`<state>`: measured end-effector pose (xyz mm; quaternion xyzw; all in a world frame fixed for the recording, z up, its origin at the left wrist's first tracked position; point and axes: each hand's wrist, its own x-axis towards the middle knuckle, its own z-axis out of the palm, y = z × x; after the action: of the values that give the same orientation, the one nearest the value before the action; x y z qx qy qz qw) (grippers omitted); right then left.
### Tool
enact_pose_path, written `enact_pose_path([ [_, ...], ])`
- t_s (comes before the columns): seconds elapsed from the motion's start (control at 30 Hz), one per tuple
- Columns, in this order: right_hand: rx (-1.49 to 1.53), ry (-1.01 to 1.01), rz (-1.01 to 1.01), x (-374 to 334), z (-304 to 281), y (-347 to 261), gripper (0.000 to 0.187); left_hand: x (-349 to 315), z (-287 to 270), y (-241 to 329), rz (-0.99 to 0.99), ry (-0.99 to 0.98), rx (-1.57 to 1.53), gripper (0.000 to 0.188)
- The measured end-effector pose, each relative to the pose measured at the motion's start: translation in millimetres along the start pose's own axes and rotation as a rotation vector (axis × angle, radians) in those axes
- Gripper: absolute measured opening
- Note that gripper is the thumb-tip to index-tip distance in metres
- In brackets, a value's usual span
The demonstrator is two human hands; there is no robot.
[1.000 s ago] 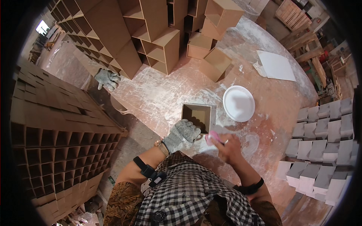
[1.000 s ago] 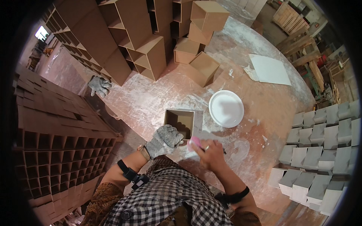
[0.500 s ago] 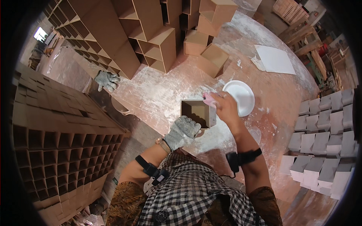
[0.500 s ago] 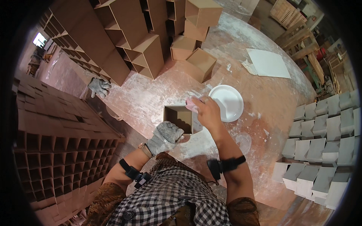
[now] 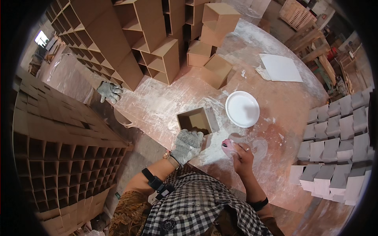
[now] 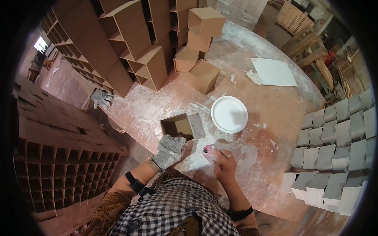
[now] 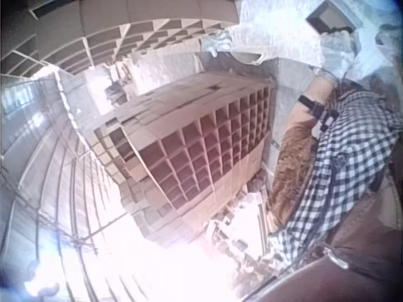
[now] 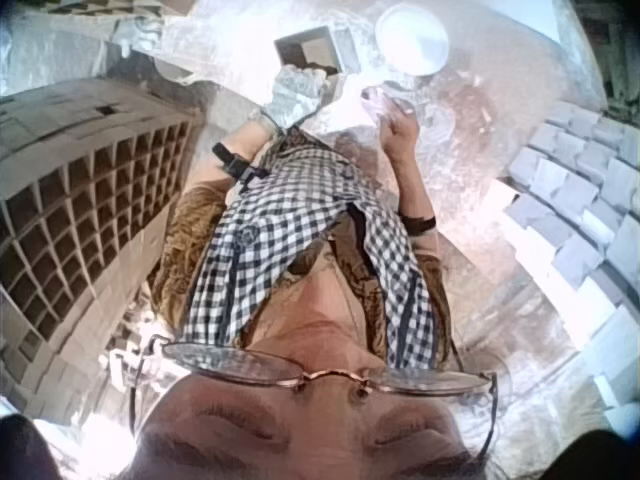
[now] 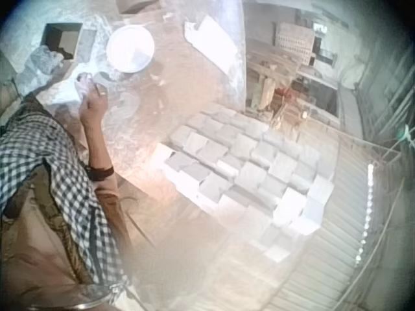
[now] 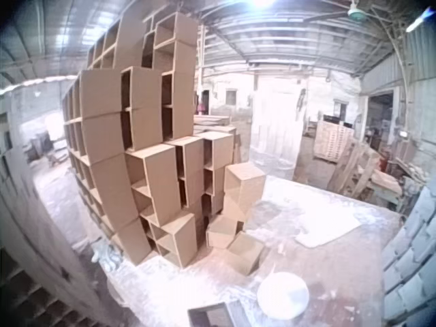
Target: Polishing the surfaces of small cardboard boxes with a sponge and finishing solution.
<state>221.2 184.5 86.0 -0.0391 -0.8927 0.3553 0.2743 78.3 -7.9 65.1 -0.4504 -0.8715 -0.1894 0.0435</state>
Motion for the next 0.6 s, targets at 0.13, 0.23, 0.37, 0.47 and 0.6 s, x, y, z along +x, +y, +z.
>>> enact_pose_path([
  [0.13, 0.426, 0.075, 0.496, -20, -3, 24, 0.035, 26, -5, 26, -0.278, -0.137, -0.115, 0.017],
  [0.23, 0.983, 0.224, 0.825, -11, 3, 30, 0.031, 45, 0, 33, -0.099, -0.254, -0.187, 0.031],
  [0.37, 1.383, 0.23, 1.005, -20, 2, 53, 0.036, 59, 17, 5, 0.031, -0.26, -0.277, 0.033],
  [0.47, 1.382, 0.212, 1.038, -24, 3, 55, 0.034, 72, 3, -2, 0.011, -0.422, -0.209, 0.029],
  [0.6, 0.843, 0.151, 0.795, -15, 20, 51, 0.033, 76, 21, -4, 0.231, -0.583, 0.001, 0.042],
])
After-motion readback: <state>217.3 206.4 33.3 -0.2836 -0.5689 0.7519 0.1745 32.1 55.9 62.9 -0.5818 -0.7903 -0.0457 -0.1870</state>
